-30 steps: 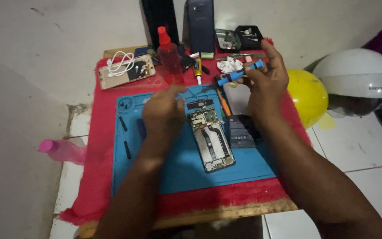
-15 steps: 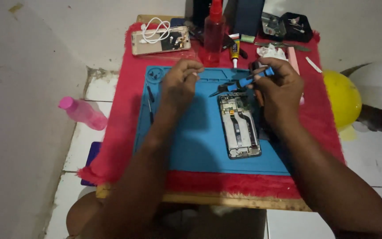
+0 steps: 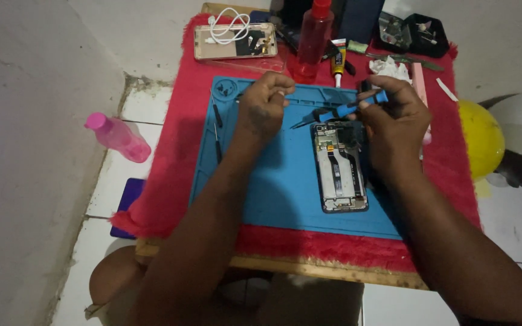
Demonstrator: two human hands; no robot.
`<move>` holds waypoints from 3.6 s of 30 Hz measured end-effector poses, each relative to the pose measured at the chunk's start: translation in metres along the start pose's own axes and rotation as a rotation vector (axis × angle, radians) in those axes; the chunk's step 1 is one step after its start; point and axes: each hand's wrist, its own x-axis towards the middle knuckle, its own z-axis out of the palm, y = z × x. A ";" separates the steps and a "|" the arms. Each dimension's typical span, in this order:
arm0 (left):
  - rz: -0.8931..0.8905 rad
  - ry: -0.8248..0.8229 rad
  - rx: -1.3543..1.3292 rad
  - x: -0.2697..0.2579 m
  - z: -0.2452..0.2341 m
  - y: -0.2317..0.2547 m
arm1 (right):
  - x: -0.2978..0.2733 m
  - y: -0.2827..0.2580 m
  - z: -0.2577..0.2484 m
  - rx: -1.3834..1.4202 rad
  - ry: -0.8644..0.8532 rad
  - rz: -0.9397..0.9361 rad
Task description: The person is repairing a disassembled smartphone on a blue work mat. They use a blue soldering iron to work on the motherboard and other internal components, occasionally using tweezers to handle small parts. The workspace is cluttered with tools, spare parts, and other electronic devices.
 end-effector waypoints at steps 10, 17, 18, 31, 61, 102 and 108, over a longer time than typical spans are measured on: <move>-0.014 -0.008 -0.048 -0.012 -0.003 0.018 | -0.004 0.001 0.004 -0.070 -0.067 -0.010; -0.028 -0.010 -0.035 -0.007 0.000 0.011 | 0.000 0.011 0.003 -0.059 -0.096 -0.015; -0.027 -0.001 -0.039 -0.006 0.000 0.010 | 0.000 0.013 0.003 -0.047 -0.100 -0.013; -0.019 -0.025 -0.010 -0.008 -0.002 0.012 | -0.003 0.011 0.006 -0.068 -0.108 -0.001; -0.029 -0.253 -0.089 -0.029 0.024 0.028 | 0.032 0.001 -0.039 0.288 0.255 0.226; -0.297 -0.211 -0.434 -0.043 0.016 0.073 | 0.015 -0.038 -0.015 -0.028 0.270 0.210; -0.374 -0.197 -0.504 -0.043 0.020 0.067 | 0.011 -0.034 -0.018 -0.062 0.229 0.058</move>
